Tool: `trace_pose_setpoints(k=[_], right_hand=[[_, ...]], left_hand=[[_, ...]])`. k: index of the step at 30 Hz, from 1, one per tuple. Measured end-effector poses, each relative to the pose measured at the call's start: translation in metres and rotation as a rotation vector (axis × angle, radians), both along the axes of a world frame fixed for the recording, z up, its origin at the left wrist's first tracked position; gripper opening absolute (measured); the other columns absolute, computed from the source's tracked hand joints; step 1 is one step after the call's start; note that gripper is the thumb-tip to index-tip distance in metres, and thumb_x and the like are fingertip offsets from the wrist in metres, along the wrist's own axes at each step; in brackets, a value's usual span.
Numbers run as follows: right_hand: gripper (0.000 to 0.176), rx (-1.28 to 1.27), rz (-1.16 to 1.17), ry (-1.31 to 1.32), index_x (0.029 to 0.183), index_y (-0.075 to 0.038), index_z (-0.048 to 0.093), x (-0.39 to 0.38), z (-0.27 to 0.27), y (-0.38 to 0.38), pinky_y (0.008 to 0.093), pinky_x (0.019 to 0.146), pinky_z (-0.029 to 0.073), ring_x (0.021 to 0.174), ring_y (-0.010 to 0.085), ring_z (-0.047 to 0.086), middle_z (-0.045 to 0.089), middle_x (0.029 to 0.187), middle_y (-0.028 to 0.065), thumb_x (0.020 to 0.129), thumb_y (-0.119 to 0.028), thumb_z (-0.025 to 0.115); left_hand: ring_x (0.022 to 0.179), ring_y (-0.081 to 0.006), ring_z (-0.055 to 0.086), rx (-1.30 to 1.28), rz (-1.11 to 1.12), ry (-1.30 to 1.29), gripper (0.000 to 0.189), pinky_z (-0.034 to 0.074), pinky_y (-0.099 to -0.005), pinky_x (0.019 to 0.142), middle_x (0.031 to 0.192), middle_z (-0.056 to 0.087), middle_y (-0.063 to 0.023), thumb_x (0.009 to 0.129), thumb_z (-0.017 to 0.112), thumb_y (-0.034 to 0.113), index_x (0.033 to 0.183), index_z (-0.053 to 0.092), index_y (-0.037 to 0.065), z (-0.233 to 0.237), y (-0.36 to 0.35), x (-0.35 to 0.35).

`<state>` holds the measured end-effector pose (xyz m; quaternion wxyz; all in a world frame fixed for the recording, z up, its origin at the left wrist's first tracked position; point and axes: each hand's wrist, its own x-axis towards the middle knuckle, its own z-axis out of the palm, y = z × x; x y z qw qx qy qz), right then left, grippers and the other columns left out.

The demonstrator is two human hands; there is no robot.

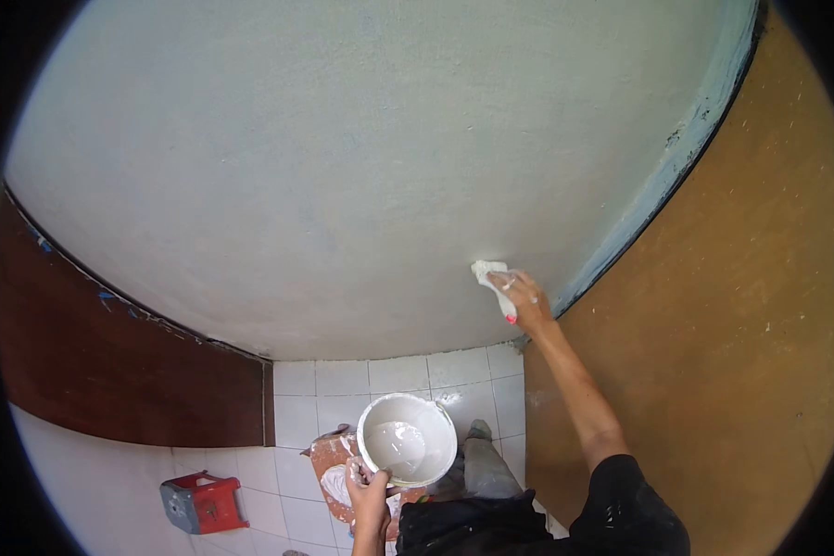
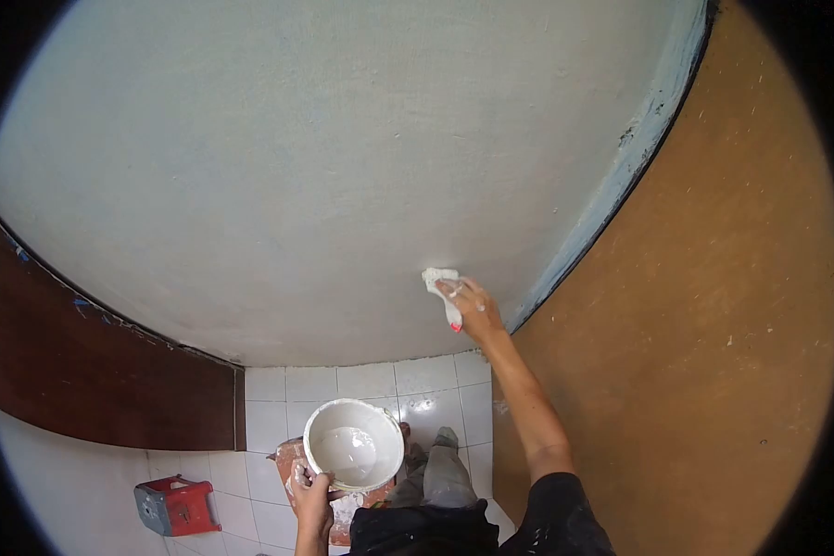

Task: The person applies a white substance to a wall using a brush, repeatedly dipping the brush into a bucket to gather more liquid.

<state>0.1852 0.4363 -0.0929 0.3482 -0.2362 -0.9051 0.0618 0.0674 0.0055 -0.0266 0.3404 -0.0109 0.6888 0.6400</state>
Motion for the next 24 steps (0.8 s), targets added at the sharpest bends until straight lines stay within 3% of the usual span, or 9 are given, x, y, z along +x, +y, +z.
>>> trace_pose_setpoints(k=[2,6,9,11,16,18,20,21,24], right_hand=[[0.059,-0.008,-0.007,0.059,0.130,-0.017,0.068,0.001,0.030,0.001,0.0384,0.098,0.055,0.117,0.0302,0.063,0.070,0.127,0.0026,0.077,0.007,0.067],[0.058,0.281,-0.088,0.301,0.129,-0.013,0.069,0.004,0.150,0.010,0.0373,0.096,0.054,0.112,0.0312,0.064,0.071,0.124,0.0039,0.074,0.006,0.071],[0.052,0.402,-0.203,0.449,0.127,-0.012,0.070,-0.005,0.191,0.011,0.0363,0.095,0.054,0.109,0.0306,0.065,0.071,0.122,0.0040,0.077,0.003,0.070],[0.049,0.410,-0.201,0.405,0.126,-0.012,0.071,-0.009,0.170,0.010,0.0365,0.092,0.055,0.108,0.0289,0.065,0.071,0.122,0.0037,0.079,0.000,0.069],[0.052,0.121,-0.038,0.149,0.128,-0.015,0.069,-0.026,-0.010,-0.009,0.0395,0.094,0.056,0.113,0.0289,0.065,0.070,0.124,0.0035,0.079,0.002,0.069],[0.054,-0.024,-0.006,0.019,0.130,-0.017,0.067,-0.028,-0.050,-0.010,0.0399,0.095,0.056,0.113,0.0293,0.065,0.070,0.124,0.0030,0.079,0.002,0.068],[0.056,-0.105,-0.016,-0.095,0.132,-0.019,0.066,-0.026,-0.068,-0.009,0.0400,0.095,0.056,0.112,0.0297,0.065,0.070,0.125,0.0025,0.080,0.002,0.067],[0.056,-0.066,-0.004,-0.023,0.132,-0.019,0.066,-0.027,-0.061,-0.005,0.0398,0.095,0.056,0.112,0.0300,0.065,0.070,0.125,0.0029,0.081,0.002,0.067],[0.054,0.087,0.003,0.172,0.131,-0.019,0.067,-0.023,0.027,0.005,0.0388,0.093,0.056,0.111,0.0300,0.066,0.070,0.127,0.0041,0.082,0.001,0.067]], left_hand=[[0.075,-0.0129,0.064,-0.008,0.002,0.009,0.030,0.063,-0.0297,0.053,0.096,0.061,-0.0056,0.080,0.061,-0.005,0.104,0.049,0.007,0.003,-0.002,0.001],[0.075,-0.0133,0.065,0.003,0.010,0.015,0.031,0.063,-0.0295,0.053,0.097,0.062,-0.0063,0.080,0.062,-0.005,0.106,0.050,0.007,0.005,0.000,0.002],[0.076,-0.0137,0.066,-0.002,0.023,0.019,0.032,0.063,-0.0297,0.054,0.098,0.062,-0.0065,0.080,0.062,-0.005,0.108,0.050,0.006,0.000,-0.001,0.002],[0.077,-0.0139,0.066,-0.016,0.034,0.015,0.034,0.063,-0.0298,0.054,0.099,0.063,-0.0065,0.080,0.062,-0.005,0.110,0.051,0.006,-0.003,-0.002,0.002],[0.079,-0.0147,0.066,-0.040,0.069,-0.002,0.038,0.062,-0.0290,0.053,0.102,0.063,-0.0068,0.081,0.062,-0.005,0.116,0.051,0.006,-0.021,-0.009,0.000],[0.079,-0.0154,0.066,-0.028,0.105,-0.026,0.041,0.061,-0.0283,0.053,0.103,0.063,-0.0071,0.081,0.062,-0.005,0.118,0.051,0.006,-0.015,-0.002,0.003],[0.080,-0.0162,0.066,-0.028,0.109,-0.038,0.043,0.061,-0.0280,0.053,0.105,0.063,-0.0076,0.081,0.063,-0.005,0.121,0.050,0.006,-0.014,-0.003,0.004],[0.080,-0.0166,0.066,-0.030,0.095,-0.038,0.045,0.061,-0.0281,0.053,0.105,0.063,-0.0079,0.081,0.063,-0.005,0.122,0.050,0.006,-0.018,-0.006,0.002],[0.080,-0.0168,0.067,-0.055,0.102,-0.029,0.047,0.061,-0.0287,0.055,0.106,0.063,-0.0087,0.080,0.063,-0.005,0.124,0.050,0.006,-0.026,-0.011,0.003]])
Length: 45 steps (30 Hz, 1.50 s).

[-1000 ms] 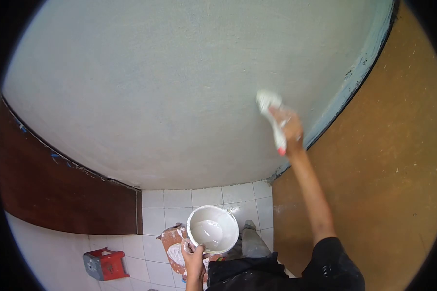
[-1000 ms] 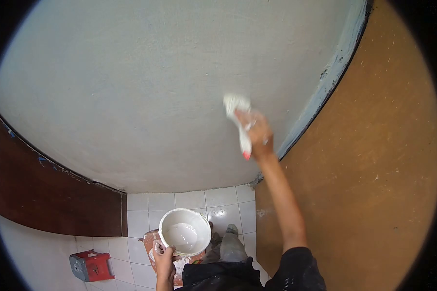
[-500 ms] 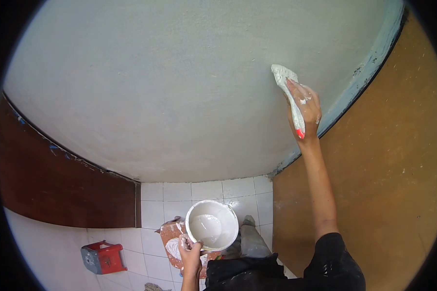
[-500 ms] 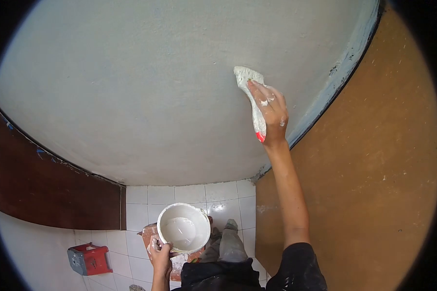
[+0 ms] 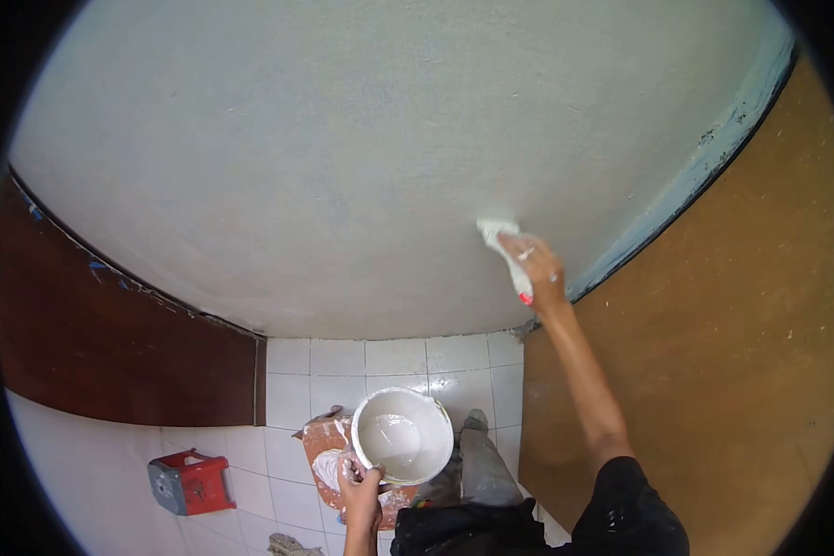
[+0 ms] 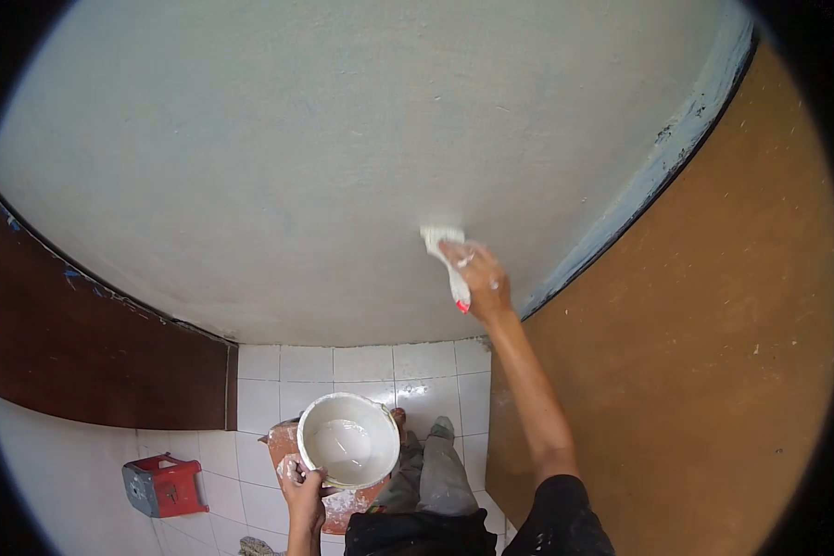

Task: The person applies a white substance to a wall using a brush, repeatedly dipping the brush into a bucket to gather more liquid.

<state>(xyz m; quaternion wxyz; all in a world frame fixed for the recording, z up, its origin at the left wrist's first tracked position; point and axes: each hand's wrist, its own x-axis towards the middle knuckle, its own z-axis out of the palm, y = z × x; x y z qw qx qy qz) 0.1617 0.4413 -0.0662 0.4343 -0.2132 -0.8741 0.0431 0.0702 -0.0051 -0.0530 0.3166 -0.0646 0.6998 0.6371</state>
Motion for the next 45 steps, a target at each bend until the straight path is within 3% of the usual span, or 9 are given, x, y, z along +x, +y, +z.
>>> trace_pose_setpoints(k=[6,13,17,24,26,30,33,37,45], right_hand=[[0.051,0.338,-0.161,0.206,0.130,-0.013,0.068,-0.012,0.118,0.002,0.0363,0.090,0.056,0.106,0.0282,0.066,0.071,0.121,0.0042,0.081,0.000,0.067],[0.058,0.045,0.076,-0.135,0.135,-0.012,0.063,-0.032,-0.095,-0.017,0.0409,0.094,0.054,0.115,0.0298,0.062,0.066,0.128,0.0073,0.079,0.001,0.067],[0.057,-0.074,0.067,-0.228,0.134,-0.014,0.064,-0.034,-0.113,-0.019,0.0412,0.094,0.054,0.114,0.0319,0.062,0.067,0.125,0.0068,0.079,0.001,0.067],[0.055,0.244,-0.054,0.131,0.133,-0.013,0.065,-0.036,0.092,-0.019,0.0410,0.090,0.055,0.107,0.0324,0.063,0.068,0.121,0.0071,0.080,0.002,0.066],[0.056,0.307,-0.089,0.203,0.134,-0.013,0.064,-0.043,0.106,-0.025,0.0410,0.090,0.055,0.106,0.0322,0.063,0.068,0.123,0.0066,0.080,0.001,0.066],[0.056,0.253,-0.054,0.027,0.137,-0.013,0.062,-0.053,0.006,-0.031,0.0415,0.093,0.054,0.112,0.0318,0.061,0.066,0.127,0.0060,0.082,0.000,0.065],[0.055,0.108,0.056,-0.119,0.136,-0.013,0.063,-0.068,-0.120,-0.031,0.0417,0.097,0.054,0.114,0.0326,0.061,0.066,0.128,0.0069,0.083,0.001,0.064],[0.055,-0.125,0.112,-0.266,0.134,-0.014,0.063,-0.071,-0.152,-0.046,0.0423,0.096,0.054,0.114,0.0329,0.061,0.067,0.127,0.0072,0.082,0.003,0.064],[0.059,0.198,-0.108,0.218,0.134,-0.013,0.065,-0.082,0.034,-0.045,0.0399,0.095,0.053,0.112,0.0330,0.059,0.065,0.129,0.0041,0.077,0.002,0.068]], left_hand=[[0.078,-0.0156,0.066,0.013,0.008,-0.011,0.040,0.061,-0.0284,0.052,0.100,0.063,-0.0074,0.079,0.063,-0.004,0.117,0.052,0.004,-0.005,-0.001,0.001],[0.074,-0.0156,0.066,0.040,0.036,-0.043,0.034,0.061,-0.0288,0.051,0.097,0.063,-0.0078,0.079,0.062,-0.005,0.110,0.052,0.004,-0.018,-0.007,0.004],[0.075,-0.0178,0.067,0.016,0.047,-0.029,0.035,0.061,-0.0300,0.051,0.098,0.063,-0.0097,0.078,0.062,-0.006,0.110,0.052,0.003,-0.031,-0.018,0.008],[0.074,-0.0226,0.069,0.131,0.064,-0.032,0.045,0.063,-0.0344,0.051,0.100,0.063,-0.0134,0.078,0.058,-0.008,0.122,0.048,-0.001,-0.021,-0.038,0.028],[0.086,-0.0223,0.067,0.095,0.100,-0.073,0.042,0.059,-0.0353,0.071,0.105,0.062,-0.0126,0.078,0.057,-0.008,0.118,0.049,0.001,-0.010,-0.043,0.038],[0.094,-0.0234,0.067,0.092,0.131,-0.093,0.043,0.058,-0.0340,0.079,0.113,0.061,-0.0146,0.078,0.056,-0.007,0.119,0.048,0.002,-0.013,-0.058,0.054],[0.074,-0.0220,0.066,0.101,0.249,0.057,0.053,0.055,-0.0287,0.053,0.110,0.064,-0.0143,0.087,0.065,0.006,0.136,0.047,0.001,-0.097,-0.092,0.055],[0.086,-0.0232,0.067,-0.007,0.057,-0.023,0.057,0.058,-0.0311,0.056,0.118,0.061,-0.0159,0.086,0.064,0.005,0.140,0.046,0.003,-0.097,-0.110,0.041],[0.102,-0.0250,0.062,0.074,0.056,-0.004,0.056,0.058,-0.0339,0.069,0.124,0.057,-0.0154,0.086,0.063,0.006,0.139,0.046,0.004,-0.099,-0.124,0.008]])
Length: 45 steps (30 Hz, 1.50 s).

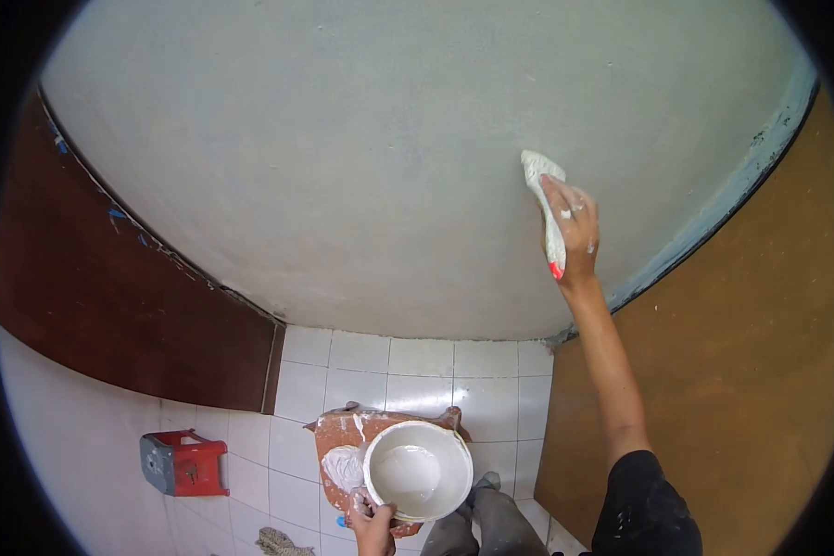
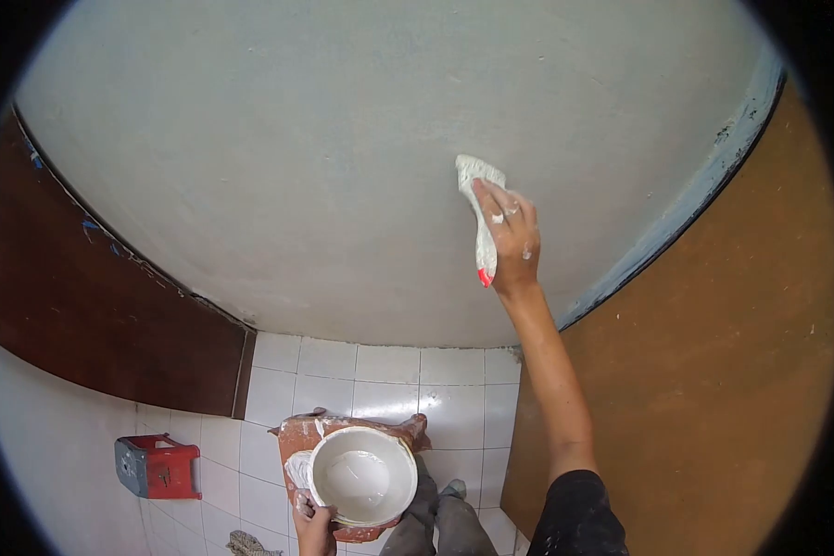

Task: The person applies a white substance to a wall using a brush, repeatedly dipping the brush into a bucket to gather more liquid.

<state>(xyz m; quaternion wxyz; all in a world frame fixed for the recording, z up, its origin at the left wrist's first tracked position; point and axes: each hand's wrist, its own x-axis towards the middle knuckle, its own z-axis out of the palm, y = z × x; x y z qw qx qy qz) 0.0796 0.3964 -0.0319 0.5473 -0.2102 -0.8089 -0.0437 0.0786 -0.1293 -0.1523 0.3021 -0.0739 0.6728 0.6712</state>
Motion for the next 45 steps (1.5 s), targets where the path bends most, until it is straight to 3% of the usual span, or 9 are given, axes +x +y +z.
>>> trace_pose_setpoints(k=[3,9,13,16,21,26,30,40,45], right_hand=[[0.059,0.011,-0.051,-0.073,0.135,-0.014,0.064,-0.008,-0.038,-0.008,0.0393,0.095,0.053,0.112,0.0316,0.059,0.065,0.130,0.0031,0.078,0.001,0.069],[0.069,-0.373,0.097,-0.472,0.140,-0.020,0.060,-0.016,-0.243,-0.029,0.0401,0.102,0.052,0.120,0.0322,0.057,0.063,0.135,-0.0007,0.076,0.004,0.068],[0.070,-0.497,0.121,-0.564,0.139,-0.020,0.060,-0.025,-0.258,-0.028,0.0410,0.103,0.052,0.124,0.0325,0.056,0.063,0.137,-0.0006,0.074,0.005,0.069],[0.064,-0.351,0.130,-0.306,0.139,-0.019,0.062,-0.026,-0.187,-0.027,0.0404,0.101,0.051,0.120,0.0328,0.057,0.066,0.133,0.0030,0.079,0.003,0.067],[0.055,-0.108,-0.008,-0.030,0.135,-0.016,0.065,-0.033,-0.082,-0.024,0.0387,0.101,0.050,0.117,0.0318,0.057,0.065,0.134,0.0032,0.081,-0.002,0.067],[0.063,-0.197,0.030,-0.219,0.136,-0.016,0.064,-0.040,-0.171,-0.036,0.0395,0.100,0.051,0.114,0.0338,0.058,0.064,0.134,0.0047,0.077,0.003,0.069],[0.070,-0.395,0.160,-0.376,0.137,-0.015,0.063,-0.032,-0.190,-0.039,0.0406,0.100,0.052,0.114,0.0360,0.058,0.065,0.134,0.0054,0.072,0.009,0.069],[0.059,0.138,0.060,0.035,0.131,-0.010,0.067,-0.025,0.143,-0.016,0.0418,0.094,0.051,0.111,0.0338,0.062,0.070,0.125,0.0089,0.075,0.008,0.070],[0.059,0.134,-0.017,-0.131,0.134,-0.012,0.064,-0.030,0.091,-0.016,0.0415,0.097,0.052,0.112,0.0337,0.061,0.068,0.127,0.0074,0.077,0.004,0.069]], left_hand=[[0.106,-0.0245,0.061,-0.075,-0.035,0.019,0.058,0.057,-0.0336,0.075,0.127,0.056,-0.0153,0.086,0.063,0.005,0.141,0.045,0.002,-0.001,-0.003,-0.009],[0.107,-0.0243,0.061,-0.009,0.066,-0.041,0.067,0.057,-0.0334,0.076,0.131,0.056,-0.0153,0.086,0.064,0.004,0.148,0.040,0.002,-0.014,-0.012,-0.018],[0.106,-0.0243,0.063,0.004,0.091,-0.040,0.066,0.058,-0.0327,0.076,0.130,0.057,-0.0154,0.086,0.064,0.003,0.147,0.039,0.003,-0.019,-0.010,-0.021],[0.106,-0.0241,0.063,-0.222,-0.003,-0.156,0.064,0.058,-0.0322,0.075,0.130,0.057,-0.0159,0.086,0.064,0.004,0.145,0.040,0.001,0.005,-0.005,-0.023],[0.114,-0.0255,0.060,-0.013,0.142,-0.099,0.064,0.054,-0.0368,0.090,0.132,0.056,-0.0153,0.088,0.067,0.004,0.146,0.040,0.002,-0.022,-0.016,-0.020],[0.124,-0.0269,0.054,0.167,0.154,-0.075,0.065,0.048,-0.0404,0.102,0.138,0.054,-0.0143,0.089,0.066,0.003,0.148,0.039,0.003,-0.024,-0.013,-0.022],[0.120,-0.0278,0.057,-0.038,0.118,-0.034,0.062,0.052,-0.0412,0.096,0.137,0.054,-0.0151,0.089,0.066,0.002,0.146,0.042,0.003,-0.041,-0.026,-0.020],[0.098,-0.0225,0.066,-0.029,0.132,-0.069,0.056,0.056,-0.0304,0.060,0.123,0.063,-0.0126,0.088,0.063,0.005,0.141,0.047,0.002,-0.002,-0.017,-0.016],[0.100,-0.0213,0.065,0.131,0.148,-0.135,0.052,0.056,-0.0321,0.064,0.120,0.064,-0.0114,0.088,0.064,0.007,0.138,0.052,0.001,-0.016,-0.022,-0.019]])
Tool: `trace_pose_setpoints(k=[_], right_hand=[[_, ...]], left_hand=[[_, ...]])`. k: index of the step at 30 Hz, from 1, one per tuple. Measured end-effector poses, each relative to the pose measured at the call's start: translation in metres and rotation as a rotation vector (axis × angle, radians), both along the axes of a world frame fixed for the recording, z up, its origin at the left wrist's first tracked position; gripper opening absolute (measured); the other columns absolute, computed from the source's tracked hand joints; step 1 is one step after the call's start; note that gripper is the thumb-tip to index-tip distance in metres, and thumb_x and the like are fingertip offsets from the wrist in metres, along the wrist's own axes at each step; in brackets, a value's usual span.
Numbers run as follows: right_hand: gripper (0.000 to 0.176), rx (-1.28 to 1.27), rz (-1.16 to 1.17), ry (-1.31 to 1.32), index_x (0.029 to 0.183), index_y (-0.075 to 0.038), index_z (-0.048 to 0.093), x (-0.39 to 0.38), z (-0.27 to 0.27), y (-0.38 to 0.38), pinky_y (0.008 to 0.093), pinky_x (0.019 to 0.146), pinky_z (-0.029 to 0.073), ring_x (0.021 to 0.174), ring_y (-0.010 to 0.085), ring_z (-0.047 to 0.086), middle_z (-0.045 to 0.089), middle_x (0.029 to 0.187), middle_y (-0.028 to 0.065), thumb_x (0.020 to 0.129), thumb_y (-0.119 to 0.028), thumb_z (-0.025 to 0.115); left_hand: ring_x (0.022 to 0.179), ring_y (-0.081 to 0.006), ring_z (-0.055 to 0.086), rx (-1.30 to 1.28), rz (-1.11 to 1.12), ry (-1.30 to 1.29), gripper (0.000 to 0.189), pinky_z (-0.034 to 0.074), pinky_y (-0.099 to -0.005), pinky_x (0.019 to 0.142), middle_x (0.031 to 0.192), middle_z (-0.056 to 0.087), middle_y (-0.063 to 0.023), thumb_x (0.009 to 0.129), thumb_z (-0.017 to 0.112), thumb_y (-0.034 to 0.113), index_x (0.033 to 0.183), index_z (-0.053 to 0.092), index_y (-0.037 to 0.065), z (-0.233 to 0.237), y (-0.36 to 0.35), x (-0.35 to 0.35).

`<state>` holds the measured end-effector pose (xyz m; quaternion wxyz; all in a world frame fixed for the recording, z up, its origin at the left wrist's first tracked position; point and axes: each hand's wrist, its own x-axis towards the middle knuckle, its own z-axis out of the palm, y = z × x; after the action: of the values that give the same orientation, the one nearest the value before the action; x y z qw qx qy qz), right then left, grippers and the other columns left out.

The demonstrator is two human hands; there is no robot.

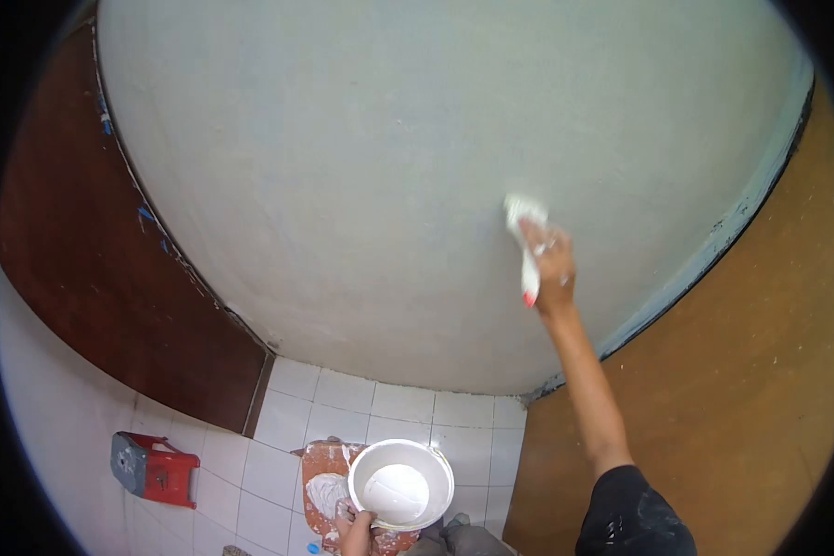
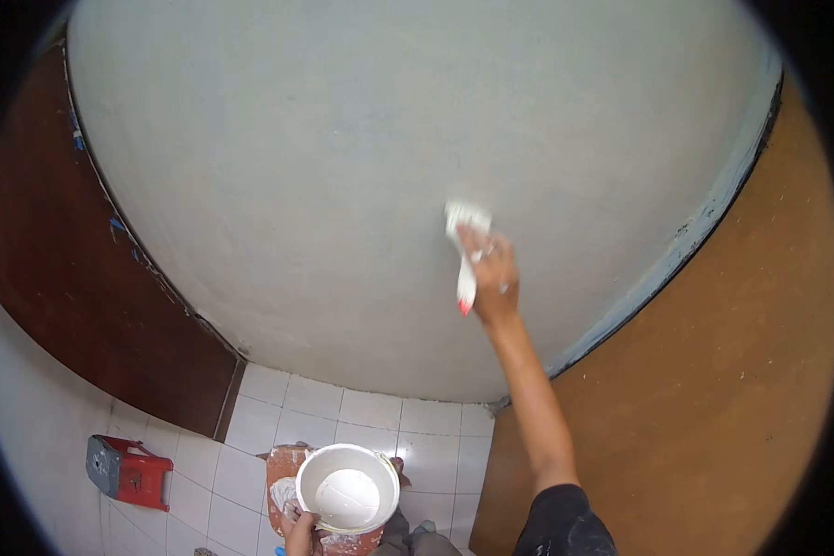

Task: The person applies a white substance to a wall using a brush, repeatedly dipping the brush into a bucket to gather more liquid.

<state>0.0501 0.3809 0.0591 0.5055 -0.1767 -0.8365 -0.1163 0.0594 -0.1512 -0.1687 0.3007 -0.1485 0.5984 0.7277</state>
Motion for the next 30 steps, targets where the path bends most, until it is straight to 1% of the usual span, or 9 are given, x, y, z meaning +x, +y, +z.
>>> trace_pose_setpoints(k=[5,9,10,14,16,20,24,27,30], right_hand=[[0.056,-0.210,0.153,-0.265,0.131,-0.014,0.066,0.002,-0.080,-0.015,0.0435,0.094,0.054,0.113,0.0327,0.060,0.069,0.124,0.0071,0.077,0.003,0.068],[0.060,-0.273,0.158,-0.239,0.130,-0.012,0.066,0.004,0.006,-0.013,0.0437,0.094,0.054,0.112,0.0331,0.061,0.069,0.122,0.0076,0.073,0.006,0.071],[0.061,-0.205,0.146,-0.201,0.130,-0.012,0.066,0.004,0.034,-0.011,0.0436,0.095,0.054,0.112,0.0334,0.061,0.069,0.123,0.0077,0.072,0.007,0.071],[0.066,0.022,0.076,0.028,0.134,-0.012,0.064,0.011,0.149,-0.011,0.0431,0.097,0.053,0.113,0.0346,0.060,0.068,0.125,0.0088,0.072,0.009,0.071],[0.066,0.087,0.025,0.117,0.137,-0.012,0.062,0.011,0.183,-0.016,0.0432,0.097,0.053,0.114,0.0352,0.060,0.067,0.127,0.0098,0.074,0.008,0.069],[0.070,0.076,-0.094,-0.029,0.141,-0.013,0.057,0.003,0.116,0.005,0.0438,0.097,0.052,0.117,0.0355,0.058,0.066,0.128,0.0106,0.075,0.008,0.067],[0.067,-0.086,0.146,-0.215,0.135,-0.012,0.062,0.004,0.032,-0.013,0.0444,0.097,0.053,0.116,0.0359,0.059,0.066,0.128,0.0102,0.072,0.009,0.069],[0.061,-0.236,0.216,-0.267,0.133,-0.013,0.063,0.014,0.046,-0.018,0.0440,0.096,0.053,0.115,0.0351,0.060,0.066,0.127,0.0101,0.075,0.006,0.069],[0.062,0.042,0.166,-0.079,0.133,-0.014,0.064,0.016,0.120,-0.003,0.0434,0.095,0.054,0.114,0.0344,0.060,0.066,0.127,0.0098,0.075,0.008,0.067]], left_hand=[[0.104,-0.0231,0.063,-0.062,-0.005,0.021,0.064,0.057,-0.0341,0.067,0.128,0.061,-0.0125,0.086,0.067,0.010,0.146,0.045,0.001,0.010,-0.001,-0.005],[0.109,-0.0252,0.061,-0.116,0.162,0.053,0.079,0.057,-0.0355,0.071,0.138,0.054,-0.0146,0.086,0.069,0.012,0.155,0.031,0.001,0.014,0.006,0.000],[0.111,-0.0253,0.060,-0.039,-0.009,-0.020,0.084,0.056,-0.0347,0.072,0.141,0.052,-0.0155,0.086,0.069,0.013,0.157,0.025,0.001,0.005,-0.007,-0.010],[0.106,-0.0240,0.061,-0.043,-0.094,0.042,0.079,0.054,-0.0329,0.069,0.136,0.054,-0.0168,0.089,0.068,0.018,0.156,0.028,0.001,0.036,0.000,-0.007],[0.102,-0.0235,0.062,0.039,-0.116,0.035,0.078,0.054,-0.0321,0.067,0.131,0.056,-0.0163,0.089,0.068,0.018,0.155,0.029,0.000,-0.009,-0.008,-0.013],[0.094,-0.0223,0.064,0.022,0.024,0.062,0.074,0.053,-0.0296,0.064,0.120,0.060,-0.0141,0.089,0.068,0.017,0.151,0.033,-0.002,0.015,0.009,-0.001],[0.096,-0.0211,0.063,0.048,-0.066,0.059,0.067,0.054,-0.0312,0.068,0.116,0.060,-0.0130,0.087,0.068,0.014,0.146,0.040,-0.002,0.052,0.013,-0.004],[0.097,-0.0209,0.062,0.083,-0.107,0.098,0.063,0.054,-0.0324,0.073,0.117,0.060,-0.0126,0.086,0.067,0.011,0.143,0.043,-0.003,0.033,0.002,-0.009],[0.093,-0.0205,0.062,-0.032,-0.079,0.152,0.058,0.053,-0.0300,0.075,0.118,0.060,-0.0116,0.086,0.064,0.006,0.141,0.046,-0.002,0.034,0.012,-0.005]])
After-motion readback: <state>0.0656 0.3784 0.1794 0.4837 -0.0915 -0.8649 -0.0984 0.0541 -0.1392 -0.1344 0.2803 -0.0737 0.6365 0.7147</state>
